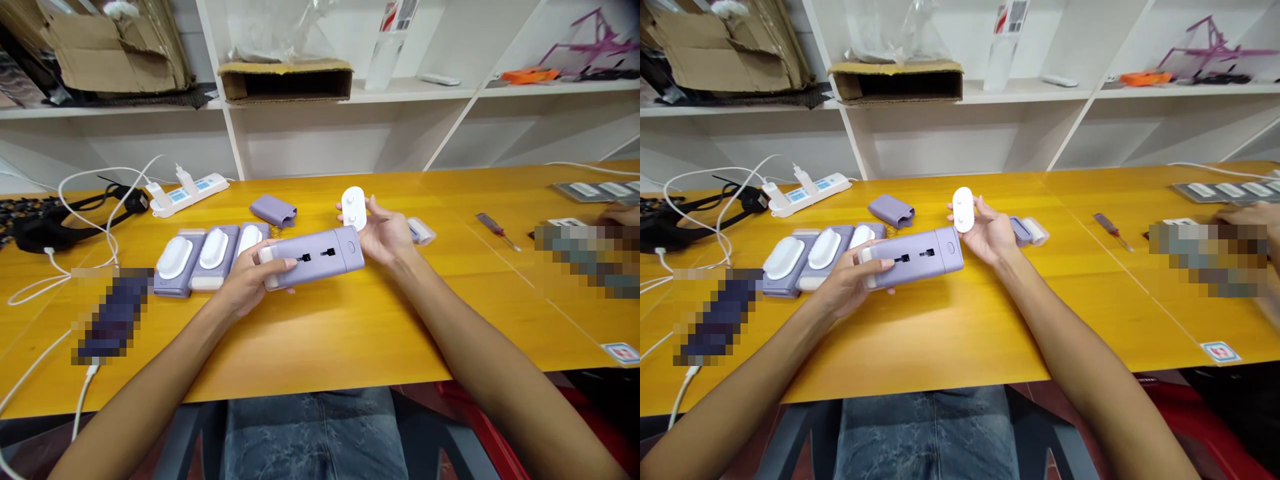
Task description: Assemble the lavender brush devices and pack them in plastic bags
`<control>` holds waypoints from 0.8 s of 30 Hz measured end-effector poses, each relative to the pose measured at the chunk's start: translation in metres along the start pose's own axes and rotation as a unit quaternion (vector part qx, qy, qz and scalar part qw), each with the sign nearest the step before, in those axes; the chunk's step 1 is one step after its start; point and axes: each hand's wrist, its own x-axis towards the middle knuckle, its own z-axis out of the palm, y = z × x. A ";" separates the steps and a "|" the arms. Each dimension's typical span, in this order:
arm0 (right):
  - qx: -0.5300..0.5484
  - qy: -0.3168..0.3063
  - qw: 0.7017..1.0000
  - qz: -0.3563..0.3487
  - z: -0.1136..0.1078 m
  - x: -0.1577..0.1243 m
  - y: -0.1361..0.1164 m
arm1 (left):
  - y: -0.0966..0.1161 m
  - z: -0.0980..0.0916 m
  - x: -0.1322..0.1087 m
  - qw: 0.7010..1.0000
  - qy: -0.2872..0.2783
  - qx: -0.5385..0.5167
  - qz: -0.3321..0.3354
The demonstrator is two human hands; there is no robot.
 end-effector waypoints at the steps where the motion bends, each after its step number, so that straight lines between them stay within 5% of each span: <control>1: 0.000 -0.002 1.000 0.007 0.001 -0.001 0.000 | -0.001 0.000 0.000 1.000 -0.002 0.000 0.000; 8: -0.037 0.017 0.999 -0.011 0.009 -0.004 0.002 | -0.006 0.002 0.002 1.000 -0.012 -0.021 -0.007; 15: -0.074 0.069 0.988 -0.116 0.027 -0.011 0.032 | -0.024 0.013 0.000 0.999 0.039 -0.018 0.030; 18: -0.109 0.096 0.975 -0.166 0.031 -0.013 0.045 | -0.030 0.019 -0.006 1.000 -0.008 -0.029 0.009; 24: -0.157 0.062 0.973 -0.158 0.041 -0.025 0.050 | -0.041 0.026 -0.014 0.988 -0.123 -0.026 -0.092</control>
